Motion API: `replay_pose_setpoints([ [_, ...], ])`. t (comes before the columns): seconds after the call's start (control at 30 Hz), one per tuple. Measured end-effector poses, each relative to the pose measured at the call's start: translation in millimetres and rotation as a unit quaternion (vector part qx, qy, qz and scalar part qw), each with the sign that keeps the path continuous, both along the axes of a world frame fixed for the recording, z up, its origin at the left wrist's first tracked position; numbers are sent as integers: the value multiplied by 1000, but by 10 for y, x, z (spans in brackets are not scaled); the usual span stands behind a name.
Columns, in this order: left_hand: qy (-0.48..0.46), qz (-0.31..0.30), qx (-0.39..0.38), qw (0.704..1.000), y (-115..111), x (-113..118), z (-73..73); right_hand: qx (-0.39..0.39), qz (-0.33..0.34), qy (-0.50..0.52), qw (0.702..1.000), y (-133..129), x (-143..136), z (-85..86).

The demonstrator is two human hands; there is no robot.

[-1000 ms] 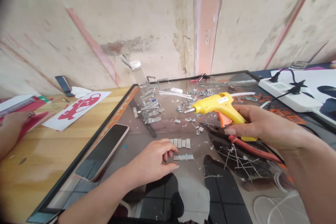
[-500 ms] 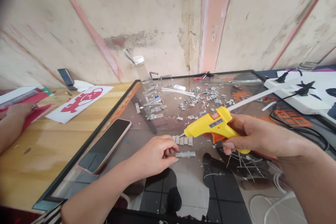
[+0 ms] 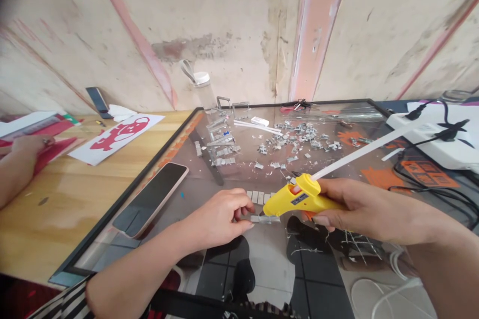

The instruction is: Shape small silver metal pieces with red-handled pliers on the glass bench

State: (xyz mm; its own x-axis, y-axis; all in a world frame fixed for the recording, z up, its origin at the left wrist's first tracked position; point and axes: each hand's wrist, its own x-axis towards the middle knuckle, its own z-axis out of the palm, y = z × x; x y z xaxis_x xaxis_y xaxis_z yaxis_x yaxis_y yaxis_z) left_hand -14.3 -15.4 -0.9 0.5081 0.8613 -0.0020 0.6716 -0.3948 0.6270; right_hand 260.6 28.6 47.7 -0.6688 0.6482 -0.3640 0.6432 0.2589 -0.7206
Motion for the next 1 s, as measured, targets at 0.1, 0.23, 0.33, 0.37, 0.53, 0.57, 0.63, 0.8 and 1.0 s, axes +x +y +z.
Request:
replay_pose_setpoints([
  [0.1,6,-1,3,1000,1,3,6,26,1,-6,1000,-17,-37,24],
  [0.23,3,3,7,1000,-4,6,-2,49,-5,-31,998,-43,-53,18],
  [0.33,-1,3,12,1000,-9,8,-11,59,-16,-48,997,-48,-75,17],
  [0.37,0,2,13,1000,-10,8,-12,60,-17,-49,997,-49,-83,20],
  [0.53,5,-2,11,1000,-13,7,-4,44,-2,-30,999,-58,-107,36],
  [0.57,5,-3,12,1000,-13,6,-3,44,-1,-32,999,-58,-107,35],
  [0.63,4,-3,14,1000,-13,5,-4,47,0,-42,998,-56,-104,27],
  [0.8,5,-1,11,1000,-11,8,4,64,3,-62,996,-50,-85,3],
  [1.0,10,2,12,1000,-16,16,13,70,6,-71,995,-44,-76,-14],
])
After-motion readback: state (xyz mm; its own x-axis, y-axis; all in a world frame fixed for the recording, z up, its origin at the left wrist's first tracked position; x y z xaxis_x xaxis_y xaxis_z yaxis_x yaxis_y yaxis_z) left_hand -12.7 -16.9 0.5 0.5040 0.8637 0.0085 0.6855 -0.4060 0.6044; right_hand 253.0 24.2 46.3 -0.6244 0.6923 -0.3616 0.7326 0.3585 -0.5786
